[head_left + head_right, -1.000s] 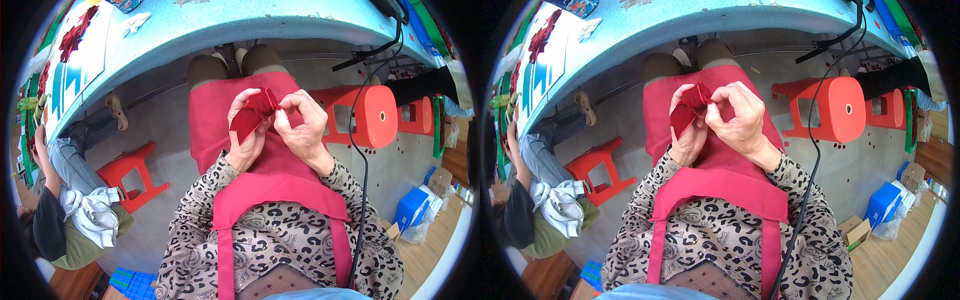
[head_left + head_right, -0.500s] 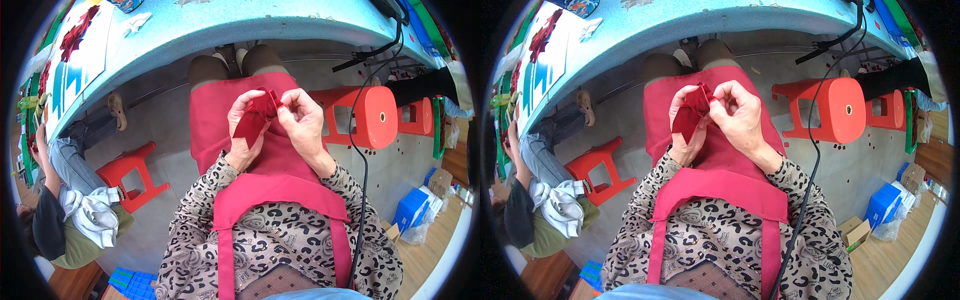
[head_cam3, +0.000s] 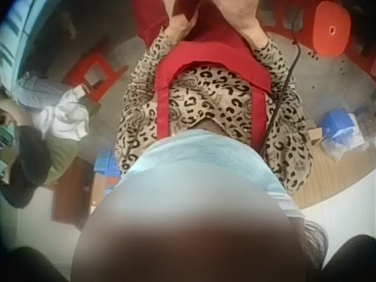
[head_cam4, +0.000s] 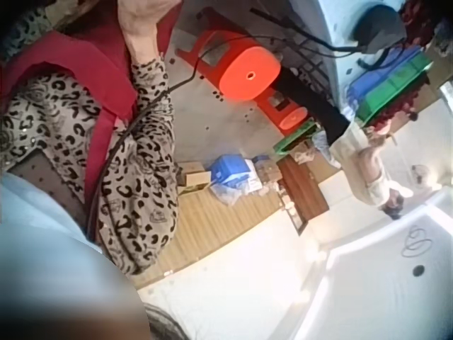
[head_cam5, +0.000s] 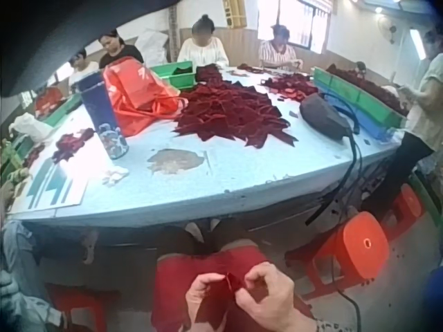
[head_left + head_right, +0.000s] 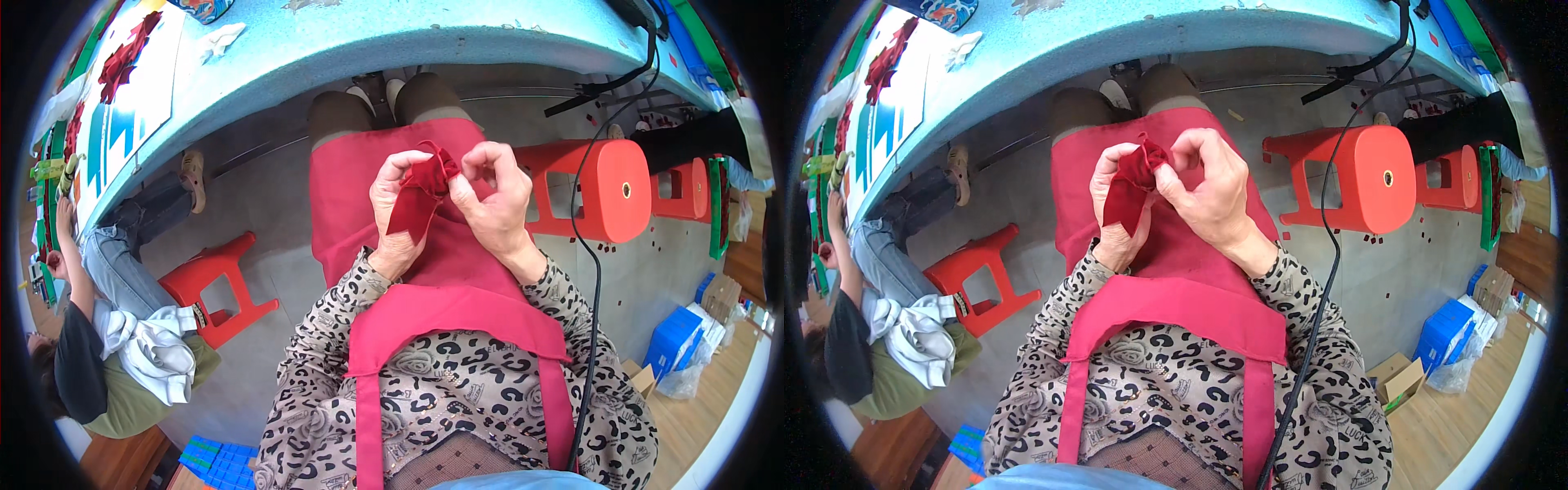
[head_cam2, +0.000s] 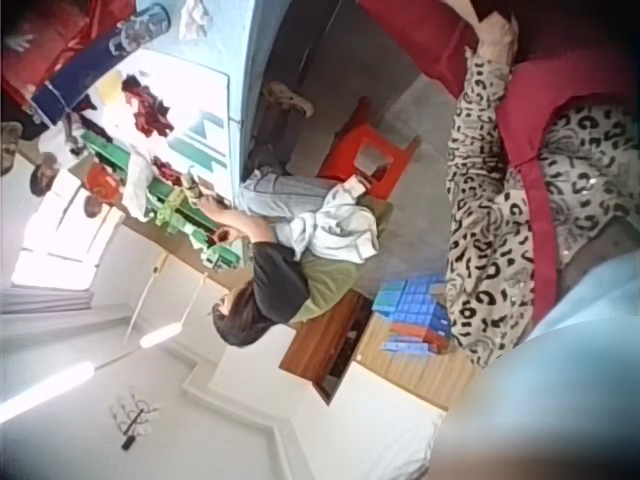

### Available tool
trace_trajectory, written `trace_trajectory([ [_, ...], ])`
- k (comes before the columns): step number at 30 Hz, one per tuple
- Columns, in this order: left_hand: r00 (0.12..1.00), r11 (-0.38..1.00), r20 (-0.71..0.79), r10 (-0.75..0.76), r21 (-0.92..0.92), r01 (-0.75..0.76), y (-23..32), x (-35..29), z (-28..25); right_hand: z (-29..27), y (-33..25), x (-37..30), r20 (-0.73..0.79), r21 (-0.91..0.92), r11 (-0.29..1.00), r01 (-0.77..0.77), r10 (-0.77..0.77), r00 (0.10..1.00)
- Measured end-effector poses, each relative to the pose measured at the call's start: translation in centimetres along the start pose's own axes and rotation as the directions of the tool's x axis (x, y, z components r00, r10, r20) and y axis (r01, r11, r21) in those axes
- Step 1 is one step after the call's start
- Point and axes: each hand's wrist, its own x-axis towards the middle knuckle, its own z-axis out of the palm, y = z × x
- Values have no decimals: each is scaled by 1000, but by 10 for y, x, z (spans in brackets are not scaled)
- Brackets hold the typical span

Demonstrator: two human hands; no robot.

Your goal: Assembling and tying pieces of red fabric into decorative bows.

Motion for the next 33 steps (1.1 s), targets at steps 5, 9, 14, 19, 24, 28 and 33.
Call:
trace_trajectory([
  [5,1000,997,17,-7,79,5,1,2,1,-4,2,2,100,68,983,-172,165,981],
  [9,999,999,5,-44,14,44,-2,-1,3,-2,12,0,23,-201,967,154,-153,988],
  [14,995,993,26,-101,-63,103,0,-4,-1,-7,0,-1,127,98,977,-191,178,976],
  [19,1000,998,15,11,67,-12,0,-7,2,-9,3,-8,307,326,838,-437,343,888],
  [24,1000,1000,7,21,3,-21,-6,-11,3,-2,11,-10,49,-252,915,315,-313,949],
  [28,999,998,27,-24,65,23,0,-13,1,-3,2,-13,20,73,996,-46,45,999],
  [33,996,997,87,-30,77,24,2,-15,2,-10,4,-17,121,175,975,-134,113,986],
])
